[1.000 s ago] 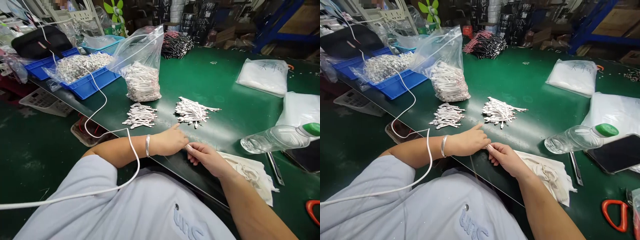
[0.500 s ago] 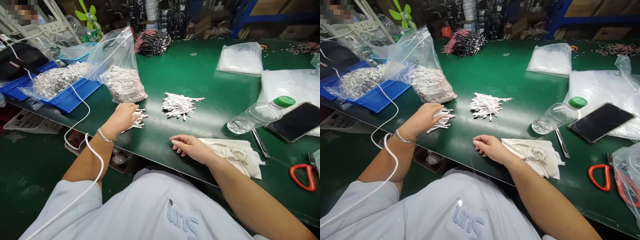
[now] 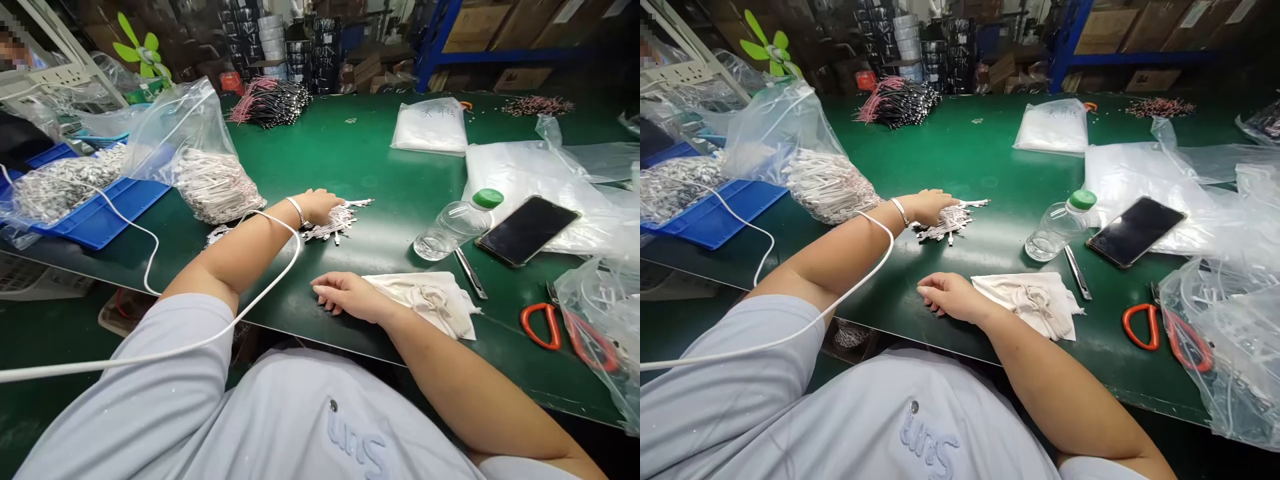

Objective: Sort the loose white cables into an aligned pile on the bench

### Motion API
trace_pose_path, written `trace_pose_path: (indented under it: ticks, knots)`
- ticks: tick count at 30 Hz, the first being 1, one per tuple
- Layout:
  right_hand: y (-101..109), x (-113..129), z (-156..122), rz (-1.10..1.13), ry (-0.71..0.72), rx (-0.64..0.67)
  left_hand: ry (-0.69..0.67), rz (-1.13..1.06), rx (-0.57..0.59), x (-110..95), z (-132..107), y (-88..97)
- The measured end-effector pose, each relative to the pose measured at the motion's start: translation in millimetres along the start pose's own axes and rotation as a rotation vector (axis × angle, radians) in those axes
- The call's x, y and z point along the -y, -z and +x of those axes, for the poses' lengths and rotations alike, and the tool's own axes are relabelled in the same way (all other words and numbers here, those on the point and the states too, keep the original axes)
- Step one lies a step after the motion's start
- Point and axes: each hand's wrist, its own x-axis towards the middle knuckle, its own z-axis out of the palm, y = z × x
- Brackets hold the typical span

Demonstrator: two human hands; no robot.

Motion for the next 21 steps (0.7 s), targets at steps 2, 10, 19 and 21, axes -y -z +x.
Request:
trace_pose_path:
  ticks: [2,10,19,21]
  knots:
    - [0.0,0.0,0.6,-0.008,0.000,-0.002,-0.012,0.196,-0.013,-8.9,-0.6,-3.0]
    - [0.0,-3.7,2.9,-0.035,0.023,0.003,0.015,0.211,-0.195,-0.6,-5.3,-5.1]
    - [-1.6,-2.5,3.2,-0.026,0.016,-0.012,0.076,0.036,0.007,25.0,-14.3,12.0]
    - [-1.5,-5.1,5.0,-0.012,0.020,-0.011,0.092,-0.030,-0.001,31.1,-12.0,15.6]
